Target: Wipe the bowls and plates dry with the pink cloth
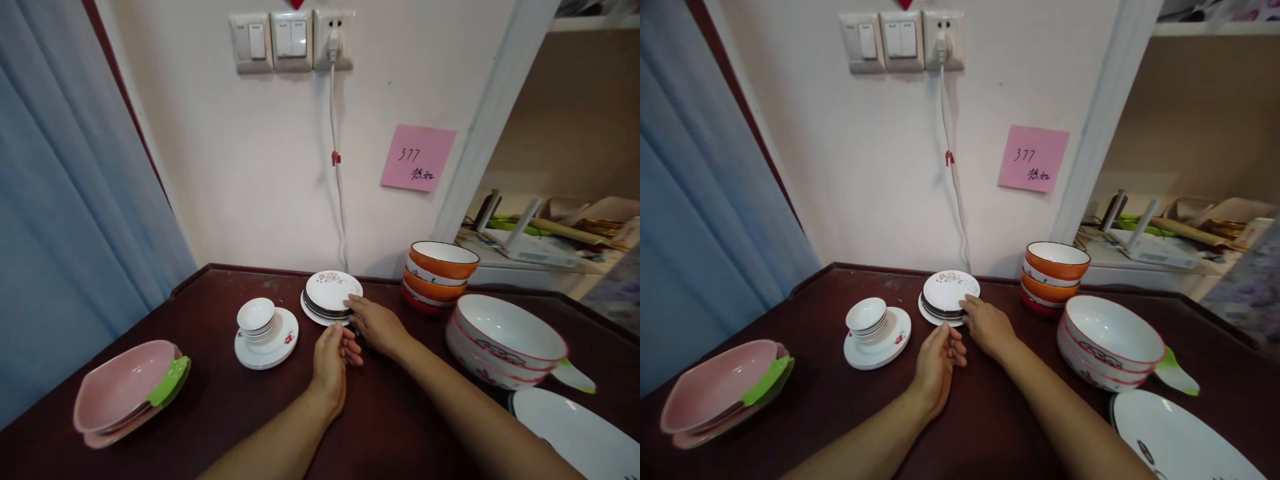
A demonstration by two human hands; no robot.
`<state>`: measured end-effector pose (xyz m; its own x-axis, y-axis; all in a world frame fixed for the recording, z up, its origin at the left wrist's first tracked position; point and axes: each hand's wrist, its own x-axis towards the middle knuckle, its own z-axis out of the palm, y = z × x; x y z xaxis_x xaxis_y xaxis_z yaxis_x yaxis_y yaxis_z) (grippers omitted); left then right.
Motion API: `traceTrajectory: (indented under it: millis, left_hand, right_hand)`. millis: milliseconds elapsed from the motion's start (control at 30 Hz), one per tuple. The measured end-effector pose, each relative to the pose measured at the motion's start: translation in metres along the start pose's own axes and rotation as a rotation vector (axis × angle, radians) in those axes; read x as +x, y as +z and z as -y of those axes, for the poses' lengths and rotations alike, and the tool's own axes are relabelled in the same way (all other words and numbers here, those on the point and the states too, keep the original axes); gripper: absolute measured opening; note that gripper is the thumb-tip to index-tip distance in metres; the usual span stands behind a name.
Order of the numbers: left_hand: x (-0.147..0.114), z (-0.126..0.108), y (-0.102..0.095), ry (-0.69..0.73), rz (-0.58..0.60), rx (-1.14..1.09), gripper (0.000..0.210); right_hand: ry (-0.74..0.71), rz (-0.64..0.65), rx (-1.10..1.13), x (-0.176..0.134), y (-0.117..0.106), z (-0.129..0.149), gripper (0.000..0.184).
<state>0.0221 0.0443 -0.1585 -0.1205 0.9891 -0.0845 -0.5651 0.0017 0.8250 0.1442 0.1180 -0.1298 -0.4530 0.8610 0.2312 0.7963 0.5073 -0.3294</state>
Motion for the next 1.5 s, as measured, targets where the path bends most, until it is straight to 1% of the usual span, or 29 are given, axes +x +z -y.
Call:
traceTrajectory:
  millis: [133,267,433,633,767,833,900,1000,1067,1133,1167,1200,1233,1367,1500]
  left_hand:
    - [0.001,0.000,-0.001,-0.014,0.009,0.004,0.036]
    - [0.001,-0.001,0.000,-0.031,0.020,-0.008,0.033]
    - [0.002,-0.003,-0.001,-0.049,0.036,-0.045,0.032]
    - [0.002,-0.009,-0.002,-0.096,0.087,-0.125,0.035]
    - [0.002,-0.012,0.000,-0.109,0.136,-0.171,0.046]
    - [0.001,-0.013,0.001,-0.093,0.163,-0.203,0.052]
    - [0.001,-0.014,0.002,-0.067,0.170,-0.238,0.053]
    - [0.001,-0.014,0.004,-0.055,0.124,-0.261,0.044]
    - [0.000,-0.013,0.005,-0.060,0.082,-0.274,0.039]
    - [-0.001,-0.013,0.005,-0.055,0.048,-0.303,0.040]
    - [-0.001,-0.013,0.005,-0.055,0.030,-0.315,0.041]
    - [-0.001,-0.013,0.005,-0.061,0.014,-0.322,0.041]
    - [-0.001,-0.012,0.005,-0.074,0.001,-0.322,0.041]
    - [-0.001,-0.012,0.004,-0.115,-0.027,-0.296,0.039]
    - [-0.003,-0.015,0.006,-0.146,0.005,-0.242,0.036]
  right_hand:
    - [0.000,-0.070,0.025,0.000,0.011,-0.002,0.035]
    - [-0.012,-0.155,0.035,-0.007,0.014,0.000,0.030]
    - [-0.073,-0.235,0.043,-0.015,0.010,0.001,0.026]
    - [-0.141,-0.383,0.038,-0.017,0.002,0.001,0.024]
    - [-0.245,-0.462,0.021,-0.018,0.005,-0.004,0.021]
    - [-0.309,-0.489,0.009,-0.019,0.007,-0.006,0.019]
    - [-0.369,-0.500,-0.003,-0.020,0.008,-0.008,0.019]
    - [-0.486,-0.506,-0.046,-0.022,0.008,-0.009,0.018]
    - [-0.598,-0.524,-0.080,-0.024,0.005,-0.011,0.019]
    - [-0.677,-0.566,-0.071,-0.026,-0.002,-0.015,0.023]
    - [-0.686,-0.591,-0.042,-0.027,-0.007,-0.017,0.027]
    - [-0.673,-0.622,0.003,-0.028,-0.013,-0.018,0.029]
    - [-0.629,-0.667,0.068,-0.029,-0.019,-0.020,0.029]
    - [-0.320,-0.934,0.330,-0.027,-0.043,-0.024,0.015]
    - [-0.033,-1.177,0.465,-0.022,-0.056,-0.019,0.015]
